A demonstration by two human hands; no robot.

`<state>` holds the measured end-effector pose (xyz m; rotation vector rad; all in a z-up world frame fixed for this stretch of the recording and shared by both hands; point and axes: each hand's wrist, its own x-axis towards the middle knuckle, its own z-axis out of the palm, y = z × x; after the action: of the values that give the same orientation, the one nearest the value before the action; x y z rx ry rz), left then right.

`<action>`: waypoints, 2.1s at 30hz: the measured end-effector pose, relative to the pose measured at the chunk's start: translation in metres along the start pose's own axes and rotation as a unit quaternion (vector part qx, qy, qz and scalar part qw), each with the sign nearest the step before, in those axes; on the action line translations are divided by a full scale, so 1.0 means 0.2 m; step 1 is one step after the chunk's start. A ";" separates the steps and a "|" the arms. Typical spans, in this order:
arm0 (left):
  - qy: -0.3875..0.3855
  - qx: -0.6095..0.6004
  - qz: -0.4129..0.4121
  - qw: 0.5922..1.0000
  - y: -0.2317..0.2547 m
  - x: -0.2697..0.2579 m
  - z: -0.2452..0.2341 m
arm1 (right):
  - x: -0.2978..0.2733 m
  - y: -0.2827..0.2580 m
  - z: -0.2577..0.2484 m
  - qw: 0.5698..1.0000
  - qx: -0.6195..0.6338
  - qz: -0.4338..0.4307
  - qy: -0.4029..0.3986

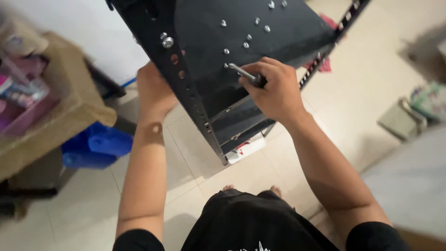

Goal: The person assembles a black metal shelving unit by inserting bolts and tightening them with a screwdriver. They repeatedly align the shelf panels and secure fasteners along the frame edges.

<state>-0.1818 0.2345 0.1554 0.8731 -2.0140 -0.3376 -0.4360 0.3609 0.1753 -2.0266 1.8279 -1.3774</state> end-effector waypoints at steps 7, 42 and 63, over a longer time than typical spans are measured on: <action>0.323 -0.599 -0.400 0.614 0.20 -0.58 -0.05 | -0.09 0.36 -0.23 0.935 0.319 0.144 0.062; 0.067 -0.498 -0.651 0.569 0.52 -1.82 1.19 | -1.40 0.75 0.38 0.585 0.593 0.553 -0.018; -0.293 -0.284 -0.413 0.814 0.19 -1.70 1.04 | -1.69 0.67 0.60 0.612 0.495 0.580 0.209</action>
<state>-0.2478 0.4783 -0.1555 1.2991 -1.7293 -1.7882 -0.4195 0.5455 -0.1597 0.1368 1.3017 -1.6636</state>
